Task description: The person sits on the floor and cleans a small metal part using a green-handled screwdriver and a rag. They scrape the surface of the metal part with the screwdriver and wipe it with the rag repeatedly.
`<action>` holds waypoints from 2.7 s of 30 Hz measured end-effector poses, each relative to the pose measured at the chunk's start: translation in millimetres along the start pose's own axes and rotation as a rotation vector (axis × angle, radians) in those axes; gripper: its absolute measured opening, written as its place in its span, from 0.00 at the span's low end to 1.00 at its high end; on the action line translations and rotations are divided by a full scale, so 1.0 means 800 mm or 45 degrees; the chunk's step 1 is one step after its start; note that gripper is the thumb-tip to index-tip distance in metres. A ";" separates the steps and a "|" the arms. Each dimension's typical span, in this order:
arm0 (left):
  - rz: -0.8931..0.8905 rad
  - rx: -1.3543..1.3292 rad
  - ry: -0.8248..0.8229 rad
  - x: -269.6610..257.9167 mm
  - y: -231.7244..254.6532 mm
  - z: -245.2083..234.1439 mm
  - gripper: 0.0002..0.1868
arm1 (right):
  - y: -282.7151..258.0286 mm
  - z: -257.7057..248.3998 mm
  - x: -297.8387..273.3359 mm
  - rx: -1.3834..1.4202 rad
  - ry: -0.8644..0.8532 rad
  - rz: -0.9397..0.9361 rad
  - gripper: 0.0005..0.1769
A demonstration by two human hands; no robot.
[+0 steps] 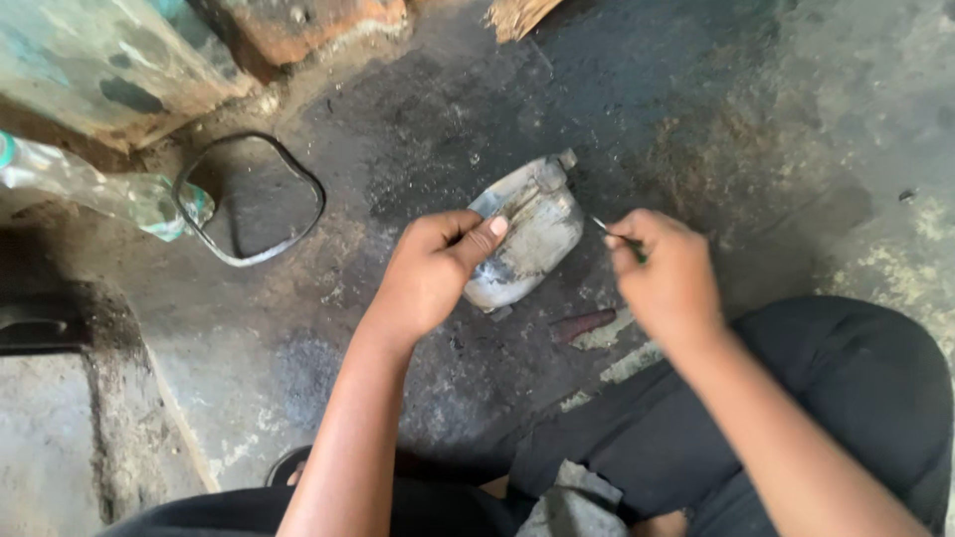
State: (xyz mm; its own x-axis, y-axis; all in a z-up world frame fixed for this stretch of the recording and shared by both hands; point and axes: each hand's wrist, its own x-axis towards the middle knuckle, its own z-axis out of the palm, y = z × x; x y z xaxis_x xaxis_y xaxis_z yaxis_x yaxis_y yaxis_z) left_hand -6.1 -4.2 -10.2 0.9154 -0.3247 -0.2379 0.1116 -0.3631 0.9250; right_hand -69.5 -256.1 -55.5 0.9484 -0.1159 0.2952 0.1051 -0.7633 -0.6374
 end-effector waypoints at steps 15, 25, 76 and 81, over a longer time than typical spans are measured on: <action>0.025 -0.233 -0.071 0.001 -0.015 -0.002 0.21 | -0.035 0.005 -0.005 -0.607 -1.227 -0.008 0.11; 0.001 -0.253 -0.112 0.004 -0.015 -0.002 0.22 | -0.078 -0.026 0.027 1.068 -0.471 0.218 0.23; 0.090 -0.328 -0.149 0.010 -0.025 0.015 0.21 | -0.090 0.018 0.028 -0.165 -0.168 -0.179 0.11; 0.135 -0.390 -0.154 0.010 -0.032 0.016 0.20 | -0.099 0.019 0.032 0.103 -0.328 0.179 0.09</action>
State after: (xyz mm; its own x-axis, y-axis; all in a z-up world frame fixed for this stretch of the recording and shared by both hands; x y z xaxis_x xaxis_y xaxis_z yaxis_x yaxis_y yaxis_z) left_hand -6.8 -8.7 -39.7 0.8777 -0.4544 -0.1523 0.1463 -0.0487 0.9880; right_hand -49.1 -188.8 -8.3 0.9989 -0.0441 0.0163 -0.0190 -0.6967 -0.7171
